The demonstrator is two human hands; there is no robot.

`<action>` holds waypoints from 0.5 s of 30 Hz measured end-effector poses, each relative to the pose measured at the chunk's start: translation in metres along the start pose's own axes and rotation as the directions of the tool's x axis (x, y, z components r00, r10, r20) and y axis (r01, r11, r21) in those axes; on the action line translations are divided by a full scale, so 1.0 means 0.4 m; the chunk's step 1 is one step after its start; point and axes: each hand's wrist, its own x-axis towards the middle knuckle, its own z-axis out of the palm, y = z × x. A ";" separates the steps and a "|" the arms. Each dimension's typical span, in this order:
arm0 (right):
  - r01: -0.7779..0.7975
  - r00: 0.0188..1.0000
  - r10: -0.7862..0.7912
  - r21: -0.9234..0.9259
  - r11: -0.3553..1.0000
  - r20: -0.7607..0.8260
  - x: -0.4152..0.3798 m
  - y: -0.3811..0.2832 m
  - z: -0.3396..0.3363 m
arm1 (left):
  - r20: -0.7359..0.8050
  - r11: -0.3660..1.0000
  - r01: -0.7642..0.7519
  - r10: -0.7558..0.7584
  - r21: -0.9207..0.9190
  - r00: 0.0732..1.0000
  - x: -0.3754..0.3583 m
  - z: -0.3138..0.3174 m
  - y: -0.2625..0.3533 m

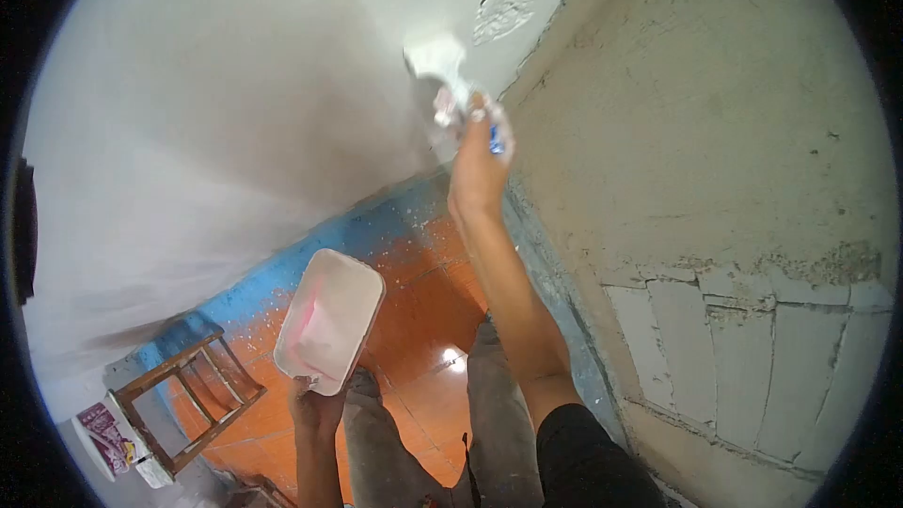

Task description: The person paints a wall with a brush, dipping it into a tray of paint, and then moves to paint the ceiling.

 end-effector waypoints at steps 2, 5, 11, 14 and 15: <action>0.103 0.993 -0.108 0.109 0.989 0.041 -0.016 -0.137 0.040 | 0.021 1.000 0.008 -0.008 0.011 1.000 -0.009 0.023 0.018; 0.206 0.973 -0.224 0.212 0.955 0.061 0.003 -0.187 0.069 | 0.042 1.000 0.020 -0.021 0.023 0.999 -0.023 0.058 0.039; 0.072 0.979 -0.103 0.175 0.982 0.177 0.048 0.192 -0.043 | 0.046 0.998 -0.015 0.012 0.065 0.999 -0.014 0.061 0.048; -0.050 0.996 0.040 0.129 0.990 0.078 0.035 0.369 -0.108 | 0.036 0.999 -0.026 0.025 0.037 0.999 0.005 0.049 0.040; -0.090 0.995 0.085 0.111 0.990 0.051 0.046 0.446 -0.130 | 0.023 0.999 -0.034 0.033 0.033 0.999 0.010 0.041 0.039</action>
